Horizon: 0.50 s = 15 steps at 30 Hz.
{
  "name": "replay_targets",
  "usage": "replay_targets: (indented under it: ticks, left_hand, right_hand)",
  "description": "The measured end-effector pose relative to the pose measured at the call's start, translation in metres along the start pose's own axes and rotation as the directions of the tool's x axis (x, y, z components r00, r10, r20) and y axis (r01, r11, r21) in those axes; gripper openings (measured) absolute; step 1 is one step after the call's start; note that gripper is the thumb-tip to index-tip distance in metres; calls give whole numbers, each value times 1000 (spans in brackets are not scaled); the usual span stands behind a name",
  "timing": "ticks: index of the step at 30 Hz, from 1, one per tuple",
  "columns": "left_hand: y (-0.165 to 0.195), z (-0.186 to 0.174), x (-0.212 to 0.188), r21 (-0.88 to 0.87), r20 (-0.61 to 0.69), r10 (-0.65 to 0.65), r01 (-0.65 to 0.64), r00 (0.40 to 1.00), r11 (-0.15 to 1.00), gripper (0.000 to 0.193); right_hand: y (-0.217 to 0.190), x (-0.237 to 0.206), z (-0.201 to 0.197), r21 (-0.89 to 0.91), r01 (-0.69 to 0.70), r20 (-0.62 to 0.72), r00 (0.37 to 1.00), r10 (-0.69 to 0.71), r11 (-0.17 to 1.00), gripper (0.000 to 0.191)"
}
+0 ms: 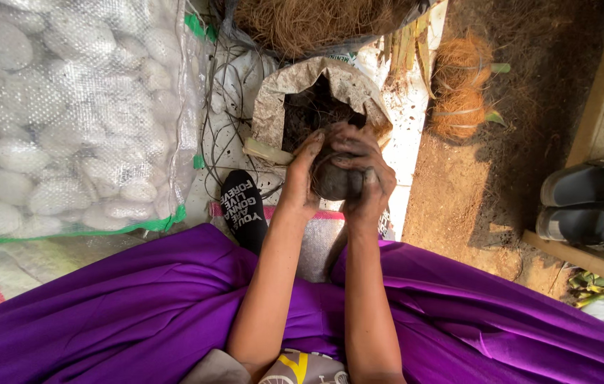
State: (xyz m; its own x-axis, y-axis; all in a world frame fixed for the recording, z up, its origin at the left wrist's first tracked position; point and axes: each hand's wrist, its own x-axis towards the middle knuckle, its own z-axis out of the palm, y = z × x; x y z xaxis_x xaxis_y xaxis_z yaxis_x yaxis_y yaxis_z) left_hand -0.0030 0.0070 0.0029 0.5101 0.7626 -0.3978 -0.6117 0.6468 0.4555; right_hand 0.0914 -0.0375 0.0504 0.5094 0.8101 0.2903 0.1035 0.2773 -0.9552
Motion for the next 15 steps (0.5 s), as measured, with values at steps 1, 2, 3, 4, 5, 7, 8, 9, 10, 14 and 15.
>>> replay_targets:
  ticks: [1, 2, 3, 4, 5, 7, 8, 9, 10, 14, 15]
  left_hand:
    - [1, -1, -1, 17, -9, 31, -31, 999, 999, 44]
    - [1, -2, -2, 32, -11, 64, -63, 998, 997, 40]
    - [2, -3, -2, 48, -12, 101, -100, 995, 994, 37]
    - [4, -4, -2, 150, 36, 151, -154, 988, 977, 35]
    - [5, -4, -2, 246, 86, 195, -211, 977, 946, 33]
    - [7, -4, -2, 444, 201, 268, -331, 942, 833, 30]
    - [9, -4, -2, 538, 256, 284, -380, 924, 752, 29]
    - [9, -2, -3, 618, 311, 289, -424, 905, 662, 28]
    - [9, 0, -3, 688, 314, 382, -485, 869, 539, 30]
    - [7, 7, -2, 741, 312, 527, -550, 790, 386, 46]
    - [6, 8, -1, 707, 295, 516, -547, 804, 448, 48]
  right_hand:
    - [-5, -1, 4, -37, -42, 5, 999, 42, 998, 58]
    - [-8, 1, 8, -78, -78, 10, 997, 79, 994, 63]
    - [-9, 3, 10, -115, -111, 14, 993, 113, 987, 70]
    - [-8, 6, 12, -8, -245, -21, 969, 245, 969, 67]
    - [-6, 9, 13, 102, -370, -42, 926, 376, 923, 67]
    - [2, 13, 12, 304, -502, 4, 851, 526, 810, 68]
    - [6, 12, 9, 385, -529, 55, 831, 554, 756, 67]
    - [9, 8, 3, 458, -556, 105, 809, 579, 694, 67]
    - [12, 4, -1, 434, -562, 111, 809, 578, 704, 66]
    - [28, -9, -11, 367, -564, 87, 813, 576, 740, 52]
    - [30, -10, -13, 357, -557, 65, 816, 575, 750, 48]
